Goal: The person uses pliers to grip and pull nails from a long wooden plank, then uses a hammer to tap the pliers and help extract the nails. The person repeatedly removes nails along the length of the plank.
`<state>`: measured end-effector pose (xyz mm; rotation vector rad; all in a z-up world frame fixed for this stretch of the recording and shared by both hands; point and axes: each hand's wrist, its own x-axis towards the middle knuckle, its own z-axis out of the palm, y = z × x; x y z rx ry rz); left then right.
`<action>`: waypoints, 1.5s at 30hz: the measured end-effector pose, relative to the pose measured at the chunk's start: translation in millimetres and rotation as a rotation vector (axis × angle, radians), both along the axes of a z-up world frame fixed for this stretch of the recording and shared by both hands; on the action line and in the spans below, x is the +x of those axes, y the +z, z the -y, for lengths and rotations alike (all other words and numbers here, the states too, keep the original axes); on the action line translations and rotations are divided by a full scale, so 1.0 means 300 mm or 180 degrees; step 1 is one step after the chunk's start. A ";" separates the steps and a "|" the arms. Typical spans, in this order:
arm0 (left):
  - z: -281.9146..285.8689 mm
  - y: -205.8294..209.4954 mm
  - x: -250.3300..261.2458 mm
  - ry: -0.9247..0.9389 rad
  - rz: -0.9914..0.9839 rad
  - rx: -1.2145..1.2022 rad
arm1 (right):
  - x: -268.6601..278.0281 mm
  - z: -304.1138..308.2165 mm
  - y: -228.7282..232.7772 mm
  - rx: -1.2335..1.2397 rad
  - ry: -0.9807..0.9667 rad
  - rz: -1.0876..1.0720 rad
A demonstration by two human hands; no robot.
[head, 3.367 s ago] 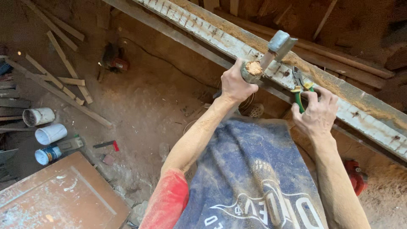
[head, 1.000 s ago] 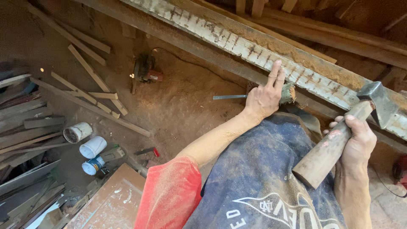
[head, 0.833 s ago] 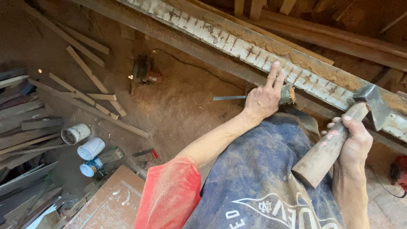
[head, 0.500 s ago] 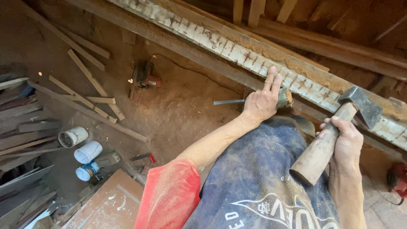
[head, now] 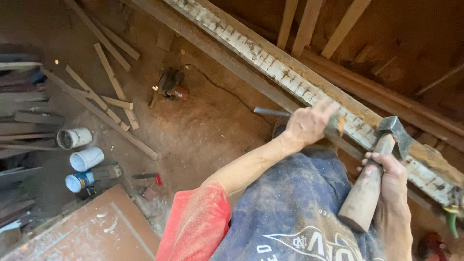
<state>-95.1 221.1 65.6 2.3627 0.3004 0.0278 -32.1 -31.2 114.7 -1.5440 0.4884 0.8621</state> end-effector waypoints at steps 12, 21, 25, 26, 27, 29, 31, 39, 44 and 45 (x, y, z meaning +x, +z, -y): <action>0.326 0.176 0.070 -0.0945 0.2014 0.0732 | 0.082 0.216 0.083 0.1656 -0.0502 -0.0498; 0.370 0.139 0.059 -0.1042 0.1519 0.0920 | 0.133 0.395 -0.141 0.0974 0.0012 -0.0294; 0.418 0.155 0.064 -0.1111 0.1652 0.0862 | 0.143 0.414 -0.130 0.1339 -0.0135 -0.0196; 0.438 0.163 0.072 -0.1128 0.1840 0.0820 | 0.150 0.411 -0.110 0.1479 -0.0269 -0.0259; 0.457 0.172 0.084 -0.1141 0.2042 0.0790 | 0.156 0.401 -0.087 0.1636 -0.0396 -0.0304; 0.502 0.189 0.104 -0.1158 0.2178 0.0984 | 0.142 0.404 -0.014 0.1697 -0.0707 -0.0431; 0.553 0.202 0.118 -0.1314 0.2277 0.1033 | 0.124 0.416 0.061 0.1515 -0.1074 -0.0623; 0.661 0.145 0.224 -0.2490 0.0702 0.0575 | 0.180 0.524 0.247 0.0758 -0.0460 0.0342; 0.504 0.011 0.324 -0.2034 -0.0377 0.1471 | 0.203 0.718 0.202 -0.2201 0.0904 0.1549; 0.497 -0.008 0.330 -0.2117 -0.0459 0.1435 | 0.203 0.757 0.173 -0.2472 0.1003 0.1754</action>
